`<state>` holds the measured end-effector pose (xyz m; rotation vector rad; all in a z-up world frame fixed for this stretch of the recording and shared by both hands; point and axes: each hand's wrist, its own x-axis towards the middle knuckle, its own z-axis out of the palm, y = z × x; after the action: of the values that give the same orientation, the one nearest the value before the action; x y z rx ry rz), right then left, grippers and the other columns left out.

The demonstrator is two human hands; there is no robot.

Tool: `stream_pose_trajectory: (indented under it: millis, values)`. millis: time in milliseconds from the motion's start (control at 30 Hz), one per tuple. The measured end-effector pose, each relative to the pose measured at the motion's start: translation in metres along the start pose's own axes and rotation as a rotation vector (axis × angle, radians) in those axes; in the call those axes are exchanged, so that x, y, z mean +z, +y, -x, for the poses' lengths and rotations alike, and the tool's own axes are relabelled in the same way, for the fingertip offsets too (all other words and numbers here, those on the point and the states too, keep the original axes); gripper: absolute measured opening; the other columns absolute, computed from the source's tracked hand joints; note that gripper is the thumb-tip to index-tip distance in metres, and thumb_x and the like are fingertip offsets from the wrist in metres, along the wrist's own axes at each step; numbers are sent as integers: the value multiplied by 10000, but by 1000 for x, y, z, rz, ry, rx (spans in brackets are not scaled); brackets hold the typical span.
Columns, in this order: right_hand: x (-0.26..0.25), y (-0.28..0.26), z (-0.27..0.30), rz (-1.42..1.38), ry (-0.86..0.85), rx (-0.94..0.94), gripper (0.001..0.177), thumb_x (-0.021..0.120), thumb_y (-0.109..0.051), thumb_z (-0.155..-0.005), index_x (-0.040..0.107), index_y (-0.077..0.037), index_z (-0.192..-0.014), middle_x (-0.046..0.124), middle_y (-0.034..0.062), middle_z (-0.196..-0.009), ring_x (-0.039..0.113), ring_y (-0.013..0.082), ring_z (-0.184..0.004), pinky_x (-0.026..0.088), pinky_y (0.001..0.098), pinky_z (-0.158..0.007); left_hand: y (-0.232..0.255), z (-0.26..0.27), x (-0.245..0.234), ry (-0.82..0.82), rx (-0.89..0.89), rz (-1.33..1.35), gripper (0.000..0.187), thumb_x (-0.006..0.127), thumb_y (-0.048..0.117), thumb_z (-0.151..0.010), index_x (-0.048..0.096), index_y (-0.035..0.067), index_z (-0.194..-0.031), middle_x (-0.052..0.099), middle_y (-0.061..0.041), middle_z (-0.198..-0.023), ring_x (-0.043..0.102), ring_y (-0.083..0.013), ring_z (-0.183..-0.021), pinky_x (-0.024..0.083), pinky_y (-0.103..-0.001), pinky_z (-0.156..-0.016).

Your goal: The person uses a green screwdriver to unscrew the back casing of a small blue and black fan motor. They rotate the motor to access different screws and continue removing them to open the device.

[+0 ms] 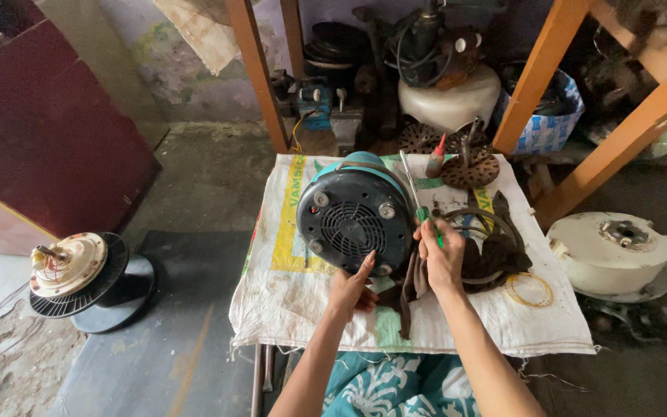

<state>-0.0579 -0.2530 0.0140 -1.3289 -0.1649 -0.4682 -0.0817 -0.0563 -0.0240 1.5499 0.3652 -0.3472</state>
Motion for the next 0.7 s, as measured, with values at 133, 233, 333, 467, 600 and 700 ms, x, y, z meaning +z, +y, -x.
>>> stream_pose_trajectory:
  millis: [133,233,333,467,600,700]
  values:
    - [-9,-3,17,-198,-173,113,371,515,-292,-1081,690,30,-1024,616,32,-712,474,64,-536,345,207,-499,13,14,-1,-96,14,-360,946,603,786,-880,716,-153,-876,637,-131,-525,603,-186,-382,500,-310,-366]
    - [-12,-2,24,-234,-292,172,423,494,-335,-1094,678,35,-1003,593,40,-675,464,72,-525,350,221,-484,30,27,5,51,373,-474,857,531,685,-1005,771,-120,-834,622,-118,-547,613,-154,-476,492,-278,-502]
    - [-8,-3,26,-181,-361,204,422,505,-350,-1077,659,29,-975,600,39,-668,479,84,-524,338,232,-458,57,28,16,302,910,49,519,580,408,-1096,641,-90,-962,670,-93,-785,577,-149,-708,495,-285,-641]
    - [6,1,29,9,-425,216,462,504,-384,-1081,656,28,-938,613,25,-675,477,78,-546,347,237,-471,84,16,11,292,1049,277,362,508,275,-1094,655,-32,-1220,686,-51,-984,646,-114,-885,549,-259,-809]
    - [11,1,32,3,-403,229,471,514,-399,-1069,688,24,-956,618,18,-687,490,69,-562,360,231,-498,80,5,7,41,942,516,324,560,269,-1073,646,-12,-1209,722,-77,-958,683,-131,-847,590,-289,-812]
    - [14,1,36,-64,-406,219,476,492,-415,-1073,685,9,-972,599,10,-692,480,62,-568,349,221,-497,70,0,14,-105,845,596,331,618,244,-1048,649,-36,-1221,737,-100,-991,707,-157,-864,602,-315,-821]
